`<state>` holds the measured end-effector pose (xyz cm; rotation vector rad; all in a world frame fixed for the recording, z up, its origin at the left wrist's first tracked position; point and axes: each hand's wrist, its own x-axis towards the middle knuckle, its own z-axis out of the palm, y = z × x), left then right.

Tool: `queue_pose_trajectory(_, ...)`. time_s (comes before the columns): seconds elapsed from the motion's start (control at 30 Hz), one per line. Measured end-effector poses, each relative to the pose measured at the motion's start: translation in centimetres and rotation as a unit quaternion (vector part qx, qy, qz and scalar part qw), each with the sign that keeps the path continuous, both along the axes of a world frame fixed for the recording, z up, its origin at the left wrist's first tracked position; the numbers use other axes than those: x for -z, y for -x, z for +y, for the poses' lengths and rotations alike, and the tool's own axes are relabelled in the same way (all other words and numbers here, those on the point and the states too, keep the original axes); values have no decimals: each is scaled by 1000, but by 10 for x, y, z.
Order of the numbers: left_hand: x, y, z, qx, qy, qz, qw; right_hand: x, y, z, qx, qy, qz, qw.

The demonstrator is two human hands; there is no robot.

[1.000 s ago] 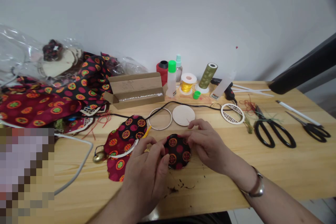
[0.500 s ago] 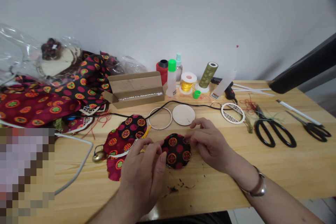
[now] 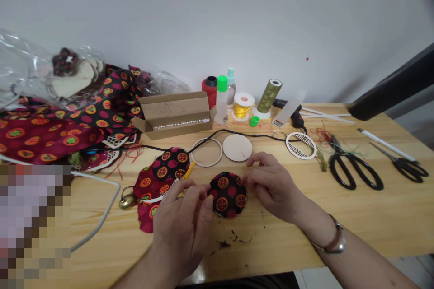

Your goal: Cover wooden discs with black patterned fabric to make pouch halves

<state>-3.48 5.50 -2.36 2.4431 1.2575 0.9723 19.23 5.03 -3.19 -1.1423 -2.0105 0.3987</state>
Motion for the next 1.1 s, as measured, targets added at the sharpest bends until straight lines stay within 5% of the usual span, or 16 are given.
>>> queue_pose_trajectory(1.1,1,2,-2,22,24,9,999,-2,-1,0,-3,-5,13,1000)
